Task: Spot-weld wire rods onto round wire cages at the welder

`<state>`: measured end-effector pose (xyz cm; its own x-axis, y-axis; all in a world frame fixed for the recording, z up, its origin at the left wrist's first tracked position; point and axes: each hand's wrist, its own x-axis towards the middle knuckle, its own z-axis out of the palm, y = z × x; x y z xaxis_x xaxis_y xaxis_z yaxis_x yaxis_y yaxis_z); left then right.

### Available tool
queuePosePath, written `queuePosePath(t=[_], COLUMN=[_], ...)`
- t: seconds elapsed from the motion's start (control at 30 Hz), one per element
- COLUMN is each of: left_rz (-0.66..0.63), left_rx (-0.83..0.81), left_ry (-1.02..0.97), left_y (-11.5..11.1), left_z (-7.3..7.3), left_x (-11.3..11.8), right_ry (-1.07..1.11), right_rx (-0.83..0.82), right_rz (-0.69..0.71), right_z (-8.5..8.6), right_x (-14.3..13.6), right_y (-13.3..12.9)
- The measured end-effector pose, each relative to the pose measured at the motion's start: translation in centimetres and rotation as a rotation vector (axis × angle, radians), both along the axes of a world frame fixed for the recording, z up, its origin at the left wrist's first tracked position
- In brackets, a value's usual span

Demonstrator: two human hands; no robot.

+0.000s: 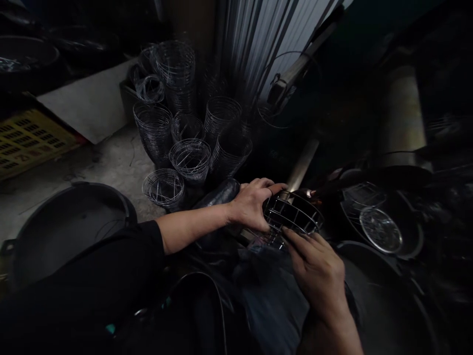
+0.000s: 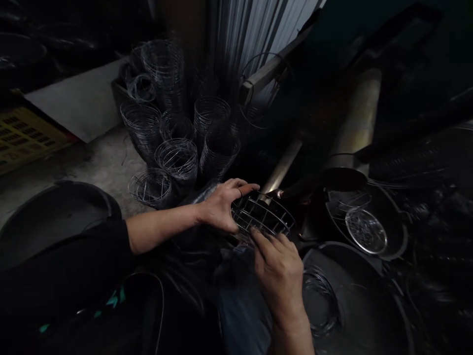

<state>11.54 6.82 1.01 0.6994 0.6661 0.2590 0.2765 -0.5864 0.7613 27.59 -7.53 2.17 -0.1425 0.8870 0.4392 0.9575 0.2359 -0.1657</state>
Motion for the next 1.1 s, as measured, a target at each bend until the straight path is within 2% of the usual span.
queuePosePath(t=[0.13, 0.37, 0.63, 0.9, 1.1], left_rz=[0.002, 0.009, 0.008, -0.01, -0.009], left_rx=[0.03, -0.006, -0.04, -0.08, -0.087], left_ry=[0.005, 0.018, 0.063, 0.115, 0.139], left_y=[0.2, 0.7, 2.1, 2.7, 4.0], left_z=[0.3, 0.4, 0.8, 1.1, 1.4], left_x=[0.6, 1.0, 2.1, 2.3, 3.4], right_ry=[-0.025, 0.053, 0.003, 0.125, 0.138], right_rx=[-0.036, 0.071, 0.087, 0.046, 0.038], right_rz=[0.02, 0.051, 0.016, -0.003, -0.101], right_z=[0.5, 0.7, 1.1, 0.9, 0.8], right_x=[0.6, 0.3, 1.3, 2.0, 2.9], right_y=[0.5, 1.6, 3.0, 3.6, 4.8])
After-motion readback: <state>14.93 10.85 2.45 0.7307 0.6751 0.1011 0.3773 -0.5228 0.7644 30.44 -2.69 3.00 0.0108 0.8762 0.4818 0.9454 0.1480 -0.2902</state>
